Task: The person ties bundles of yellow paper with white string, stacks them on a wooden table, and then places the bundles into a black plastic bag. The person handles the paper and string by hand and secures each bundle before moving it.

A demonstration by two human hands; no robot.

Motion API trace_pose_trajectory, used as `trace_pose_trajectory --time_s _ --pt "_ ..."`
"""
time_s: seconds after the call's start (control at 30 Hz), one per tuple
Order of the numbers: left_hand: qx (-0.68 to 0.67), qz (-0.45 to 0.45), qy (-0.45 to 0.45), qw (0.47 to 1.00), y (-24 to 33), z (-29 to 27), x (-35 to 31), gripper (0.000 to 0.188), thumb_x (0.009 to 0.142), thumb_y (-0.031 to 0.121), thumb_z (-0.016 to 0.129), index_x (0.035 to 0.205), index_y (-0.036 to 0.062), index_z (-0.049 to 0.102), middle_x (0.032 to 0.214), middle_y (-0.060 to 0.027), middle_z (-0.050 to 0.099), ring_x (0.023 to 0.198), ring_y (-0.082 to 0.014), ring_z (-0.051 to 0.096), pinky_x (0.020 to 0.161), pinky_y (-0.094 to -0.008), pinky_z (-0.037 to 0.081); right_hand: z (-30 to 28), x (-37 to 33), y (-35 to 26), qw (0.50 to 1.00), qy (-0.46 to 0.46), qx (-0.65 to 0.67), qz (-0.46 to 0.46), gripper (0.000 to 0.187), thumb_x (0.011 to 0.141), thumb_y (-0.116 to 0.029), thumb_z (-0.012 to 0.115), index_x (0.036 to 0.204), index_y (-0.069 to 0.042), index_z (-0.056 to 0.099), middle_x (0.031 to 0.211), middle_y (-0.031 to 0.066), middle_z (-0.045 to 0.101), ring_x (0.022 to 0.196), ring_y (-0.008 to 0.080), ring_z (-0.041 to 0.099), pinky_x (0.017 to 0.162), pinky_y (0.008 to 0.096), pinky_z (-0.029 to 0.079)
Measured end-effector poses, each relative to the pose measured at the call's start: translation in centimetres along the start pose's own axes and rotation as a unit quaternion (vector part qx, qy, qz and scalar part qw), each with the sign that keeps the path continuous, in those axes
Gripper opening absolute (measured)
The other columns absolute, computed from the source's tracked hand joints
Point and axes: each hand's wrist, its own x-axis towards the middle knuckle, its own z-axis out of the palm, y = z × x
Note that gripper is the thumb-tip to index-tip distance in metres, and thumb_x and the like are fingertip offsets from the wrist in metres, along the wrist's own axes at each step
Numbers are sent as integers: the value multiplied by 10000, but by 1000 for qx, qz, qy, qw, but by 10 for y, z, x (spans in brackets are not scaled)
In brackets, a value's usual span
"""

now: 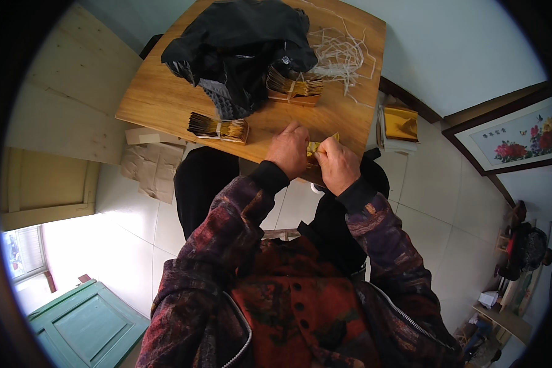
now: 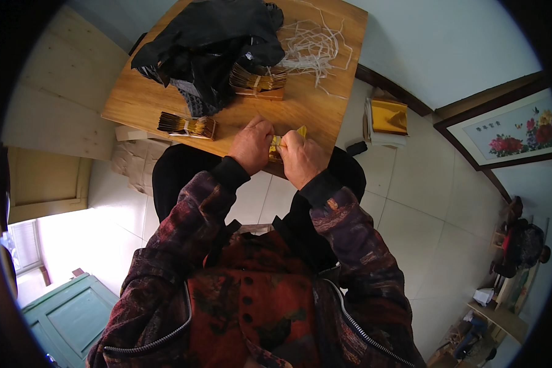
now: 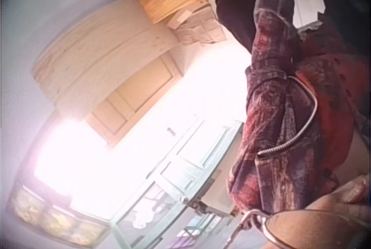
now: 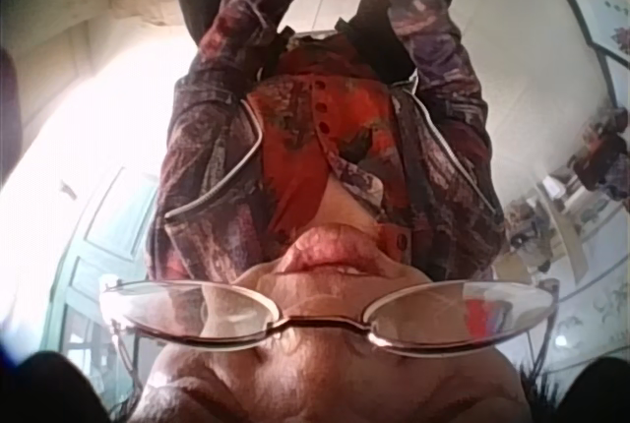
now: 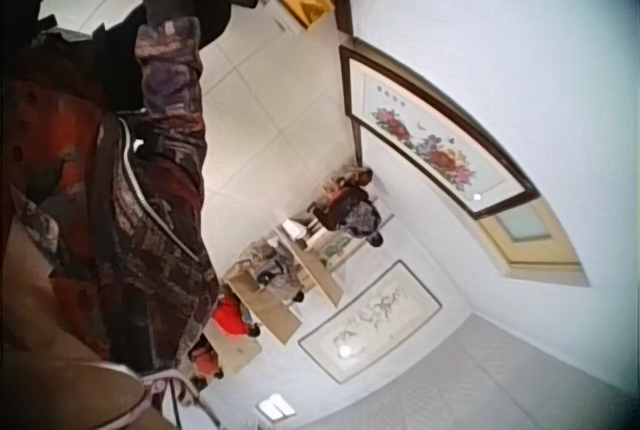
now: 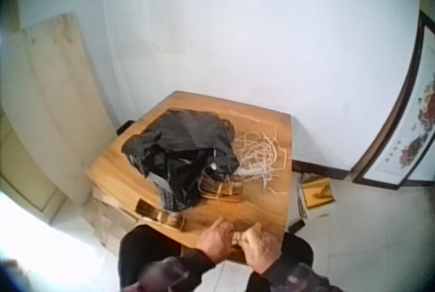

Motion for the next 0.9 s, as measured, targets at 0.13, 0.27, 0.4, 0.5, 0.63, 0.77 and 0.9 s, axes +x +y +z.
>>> trace_pose_trajectory --time_s 0.13,0.27,0.4,0.5,0.63,0.77,0.9 --pt "-15 -4 -28 999 0 -5 4 42 814 43 520 803 19 552 883 -155 554 839 -375 545 715 -434 450 1 3 -5 999 4 -52 12 161 831 -150 627 844 -80 483 732 147 609 676 373 585 594 473 446" --pt "-23 -16 -36 999 0 -7 5 59 811 67 531 817 22 568 908 -150 562 860 -369 551 723 -429 452 2 9 -10 996 -8 -81 27 152 830 -151 623 857 -82 490 705 143 615 652 369 597 572 467 452" --pt "-19 -12 -43 999 -2 -9 6 91 807 87 534 838 18 584 917 -150 569 877 -366 556 736 -424 454 1 12 -13 997 -5 -54 58 185 804 -140 657 872 -79 496 683 145 614 643 362 607 553 464 452" --pt "-8 -16 -64 998 -5 -10 8 109 805 104 536 833 11 588 899 -155 571 880 -366 558 745 -425 454 -2 13 -12 997 -3 -13 78 209 784 -141 688 863 -76 506 670 152 613 651 358 614 558 460 454" --pt "-28 -8 -64 998 -9 -8 10 115 803 109 532 809 8 586 878 -163 573 871 -367 558 744 -426 452 -4 13 -9 994 -31 -5 103 195 781 -150 697 832 -74 525 664 154 611 652 362 614 572 458 457" --pt "-37 18 -62 997 -14 -5 13 115 795 107 534 804 8 592 876 -170 576 856 -367 556 740 -420 453 -1 10 -6 995 -29 -16 97 147 802 -154 668 835 -77 547 679 159 616 660 372 611 582 462 460" --pt "-57 37 -76 995 -21 -6 14 107 781 101 541 803 10 593 864 -173 576 840 -365 558 729 -414 455 1 7 -3 997 -18 -26 64 107 822 -145 633 859 -80 557 702 169 623 686 385 612 594 470 462"
